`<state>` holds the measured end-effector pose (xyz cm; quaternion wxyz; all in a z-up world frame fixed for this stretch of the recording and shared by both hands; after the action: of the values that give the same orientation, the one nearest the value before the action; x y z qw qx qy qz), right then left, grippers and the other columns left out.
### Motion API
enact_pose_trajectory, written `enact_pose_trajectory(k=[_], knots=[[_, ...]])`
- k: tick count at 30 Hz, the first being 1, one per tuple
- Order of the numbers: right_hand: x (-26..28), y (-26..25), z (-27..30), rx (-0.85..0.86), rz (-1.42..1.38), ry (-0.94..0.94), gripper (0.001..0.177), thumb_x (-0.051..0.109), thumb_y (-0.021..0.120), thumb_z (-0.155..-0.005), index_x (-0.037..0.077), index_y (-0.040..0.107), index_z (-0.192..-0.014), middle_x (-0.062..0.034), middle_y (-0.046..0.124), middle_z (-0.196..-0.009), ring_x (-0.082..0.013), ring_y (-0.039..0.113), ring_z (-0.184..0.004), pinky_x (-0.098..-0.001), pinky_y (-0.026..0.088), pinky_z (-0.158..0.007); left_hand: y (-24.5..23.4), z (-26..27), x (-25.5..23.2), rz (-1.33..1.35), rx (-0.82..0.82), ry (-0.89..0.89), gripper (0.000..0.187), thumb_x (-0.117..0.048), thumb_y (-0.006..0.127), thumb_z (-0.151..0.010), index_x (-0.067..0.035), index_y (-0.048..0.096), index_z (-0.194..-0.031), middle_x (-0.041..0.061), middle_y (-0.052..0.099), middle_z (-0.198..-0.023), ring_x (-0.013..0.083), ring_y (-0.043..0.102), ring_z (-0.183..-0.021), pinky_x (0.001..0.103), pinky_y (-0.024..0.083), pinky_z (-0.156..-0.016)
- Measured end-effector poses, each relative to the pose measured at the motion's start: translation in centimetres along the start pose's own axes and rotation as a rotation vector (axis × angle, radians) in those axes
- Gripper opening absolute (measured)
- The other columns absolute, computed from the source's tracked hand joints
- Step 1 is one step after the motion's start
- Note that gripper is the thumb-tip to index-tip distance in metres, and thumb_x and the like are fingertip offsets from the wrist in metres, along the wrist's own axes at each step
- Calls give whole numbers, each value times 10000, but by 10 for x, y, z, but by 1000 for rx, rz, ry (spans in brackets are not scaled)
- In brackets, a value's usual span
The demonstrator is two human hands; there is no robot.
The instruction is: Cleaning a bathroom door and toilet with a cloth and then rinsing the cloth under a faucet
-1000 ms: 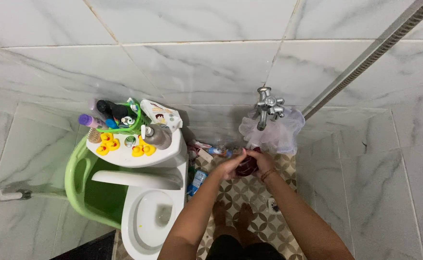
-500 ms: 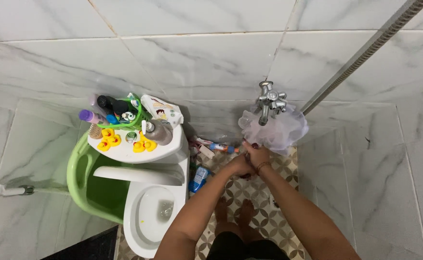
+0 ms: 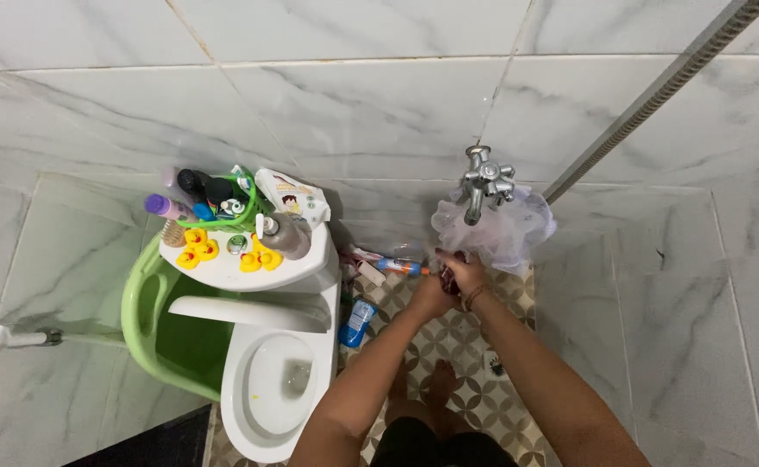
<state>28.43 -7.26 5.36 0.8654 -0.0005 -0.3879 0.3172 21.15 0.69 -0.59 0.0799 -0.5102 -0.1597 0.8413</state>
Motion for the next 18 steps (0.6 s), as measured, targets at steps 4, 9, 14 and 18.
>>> enact_pose_trajectory(k=[4, 9, 14, 18], knots=[[10, 7, 28, 89, -338, -45, 1143, 564, 806, -821, -112, 278, -1577, -350, 354, -1574, -497, 302, -1479, -533, 371, -1178, -14, 11, -15, 20, -51, -67, 543, -204, 784, -706, 32, 656, -1177, 253, 714, -1143, 454, 647, -1172, 550, 511, -1033], [-30, 7, 0, 97, -299, -10, 1183, 528, 935, -741, -95, 355, -1562, -335, 399, -1557, -480, 404, -1432, -619, 406, -1127, -14, 17, -18, -80, -73, -69, 570, -306, 761, -714, -26, 665, -1201, 207, 717, -1204, 409, 628, -1247, 564, 452, -1113], [-9, 8, -40, -12, -151, -293, 614, 336, 846, -811, 12, 671, -1303, -248, 674, -1245, -419, 633, -1197, -537, 537, -983, -17, 32, -31, 28, 67, -92, 508, -234, 742, -766, 89, 676, -1153, 265, 714, -1110, 489, 651, -1127, 554, 518, -1015], [10, 13, -33, -69, -292, -239, 636, 437, 876, -837, 14, 669, -1264, -243, 689, -1223, -380, 642, -1157, -518, 543, -955, -21, -13, -13, -68, 20, -7, 293, -233, 723, -822, 42, 735, -922, 220, 719, -827, 397, 705, -827, 469, 583, -762]])
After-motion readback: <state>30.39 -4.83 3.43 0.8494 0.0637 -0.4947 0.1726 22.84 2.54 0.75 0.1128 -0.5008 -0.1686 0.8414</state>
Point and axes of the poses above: each hand's wrist, its own z-axis away from the middle knuckle, its own y-axis out of the palm, x = y × z, the point moved 2 cm from there along -z, towards the middle knuckle
